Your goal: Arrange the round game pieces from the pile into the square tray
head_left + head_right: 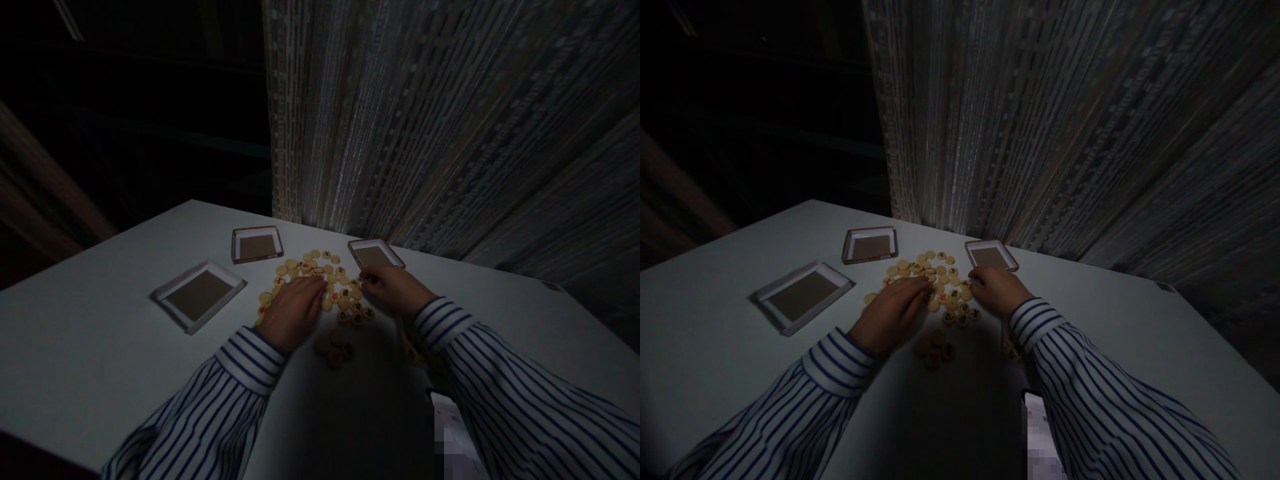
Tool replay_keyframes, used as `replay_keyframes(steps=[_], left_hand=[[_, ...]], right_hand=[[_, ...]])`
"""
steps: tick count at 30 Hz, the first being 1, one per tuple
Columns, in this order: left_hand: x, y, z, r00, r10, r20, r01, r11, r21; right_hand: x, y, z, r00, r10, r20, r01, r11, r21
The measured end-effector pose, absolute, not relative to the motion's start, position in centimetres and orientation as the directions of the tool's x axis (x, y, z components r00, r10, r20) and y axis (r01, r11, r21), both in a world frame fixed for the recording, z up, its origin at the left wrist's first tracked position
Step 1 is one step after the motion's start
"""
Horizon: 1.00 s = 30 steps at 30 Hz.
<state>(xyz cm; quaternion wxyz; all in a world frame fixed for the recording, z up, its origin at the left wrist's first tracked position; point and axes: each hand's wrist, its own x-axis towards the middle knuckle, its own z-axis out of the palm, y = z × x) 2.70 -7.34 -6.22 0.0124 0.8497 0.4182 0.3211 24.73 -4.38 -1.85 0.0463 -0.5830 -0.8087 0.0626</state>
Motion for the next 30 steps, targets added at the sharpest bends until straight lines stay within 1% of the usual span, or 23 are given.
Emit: replay_keyframes(steps=[5, 9, 12, 16, 24, 30], left_hand=[[2.9, -7.3, -6.4, 0.457, 0.705, 0.542, 0.704, -0.659, 0.264], [2.9, -7.3, -6.5, 0.448, 0.707, 0.547, 0.700, -0.658, 0.278], [3.0, -7.3, -6.4, 0.446, 0.712, 0.542, 0.698, -0.656, 0.287], [3.0, -7.5, -6.3, 0.447, 0.707, 0.548, 0.693, -0.661, 0.288], [3.1, -7.6, -6.3, 0.454, 0.711, 0.537, 0.684, -0.665, 0.300], [3.0, -7.6, -6.3, 0.436, 0.716, 0.546, 0.697, -0.652, 0.299]], right_hand=[[24.5, -3.7, -2.2, -0.315, 0.949, -0.015, 0.941, 0.311, -0.132], [24.4, -3.1, -2.6, -0.317, 0.948, -0.016, 0.943, 0.313, -0.118], [24.1, -2.8, -2.8, -0.317, 0.947, -0.046, 0.946, 0.312, -0.094], [23.5, -2.6, -2.7, -0.283, 0.957, -0.067, 0.958, 0.279, -0.062], [22.7, -2.1, -2.8, -0.228, 0.967, -0.113, 0.973, 0.224, -0.048], [22.7, -2.0, -2.7, -0.243, 0.962, -0.124, 0.970, 0.239, -0.048]])
